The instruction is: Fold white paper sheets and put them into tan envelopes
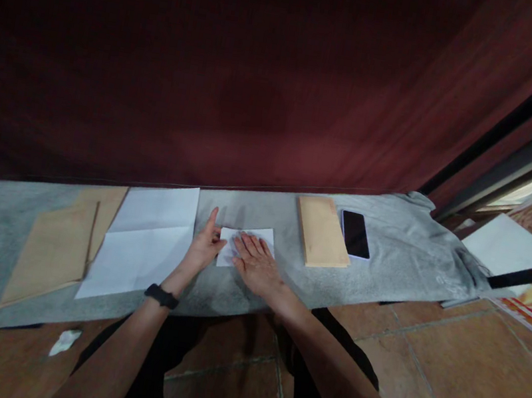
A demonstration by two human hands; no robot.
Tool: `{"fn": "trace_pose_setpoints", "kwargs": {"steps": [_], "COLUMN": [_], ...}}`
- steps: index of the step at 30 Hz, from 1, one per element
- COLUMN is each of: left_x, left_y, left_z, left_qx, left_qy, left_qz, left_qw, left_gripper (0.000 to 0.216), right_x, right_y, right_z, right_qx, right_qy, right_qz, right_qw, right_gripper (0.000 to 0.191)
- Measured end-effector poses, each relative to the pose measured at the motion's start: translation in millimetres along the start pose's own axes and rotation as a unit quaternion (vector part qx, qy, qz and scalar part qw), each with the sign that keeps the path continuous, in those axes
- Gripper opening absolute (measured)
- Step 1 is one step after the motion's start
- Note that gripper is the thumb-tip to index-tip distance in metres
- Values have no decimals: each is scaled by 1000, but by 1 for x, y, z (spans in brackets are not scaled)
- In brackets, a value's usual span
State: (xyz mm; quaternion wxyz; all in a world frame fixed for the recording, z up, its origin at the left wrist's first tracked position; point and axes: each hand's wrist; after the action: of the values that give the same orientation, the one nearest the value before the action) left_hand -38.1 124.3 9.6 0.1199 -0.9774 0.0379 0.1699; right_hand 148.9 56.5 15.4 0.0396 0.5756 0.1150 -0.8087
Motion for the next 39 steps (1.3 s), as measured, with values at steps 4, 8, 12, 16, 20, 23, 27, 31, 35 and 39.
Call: {"fn": "trace_pose_setpoints", "kwargs": {"steps": [4, 8, 12, 16, 20, 23, 27, 31, 35, 39], "left_x": [4, 19, 34, 34, 31, 29, 22, 16, 19, 22], "left_y": [9, 29, 52, 64, 67, 71, 77, 79, 78, 80], "left_z": [-5, -12, -14, -10, -6, -5, -11, -21, -27, -31], "left_qx": [81, 174, 191, 189, 178, 167, 178, 231, 242, 244], "left_qy": [-150, -250, -311, -376, -403, -418, -438, -432, -434, -425], "left_qz": [18, 58, 166, 169, 143, 131, 151, 205, 240, 235], "left_qw": [985, 951, 916, 891, 886, 883, 868, 847, 834, 840], "left_gripper": [76, 55, 61, 71, 67, 65, 62, 57, 56, 56], "right_x": [15, 17, 19, 19, 18, 18, 18, 19, 20, 16], "right_y": [4, 3, 3, 4, 6, 8, 9, 10, 10, 11], "right_z": [0, -7, -13, -21, -32, -37, -37, -37, -37, -33], "right_qx": [21, 29, 24, 62, 100, 109, 113, 119, 119, 127], "right_qy": [21, 19, 33, 45, 50, 59, 73, 74, 77, 90], "right_qz": [-8, -8, -6, -16, -42, -55, -49, -50, -57, -47], "right_qw": [1000, 999, 999, 997, 993, 991, 990, 989, 988, 987], "right_gripper": [51, 51, 51, 53, 55, 55, 56, 58, 57, 57]}}
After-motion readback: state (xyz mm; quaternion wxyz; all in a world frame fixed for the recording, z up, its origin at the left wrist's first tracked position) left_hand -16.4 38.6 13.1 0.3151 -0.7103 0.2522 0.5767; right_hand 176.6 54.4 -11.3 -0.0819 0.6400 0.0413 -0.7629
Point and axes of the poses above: each hand's wrist, its own y-axis away from the middle knuckle, its own x-axis out of the palm, z = x × y, and after that the axes turned 12 degrees about x, right-handed
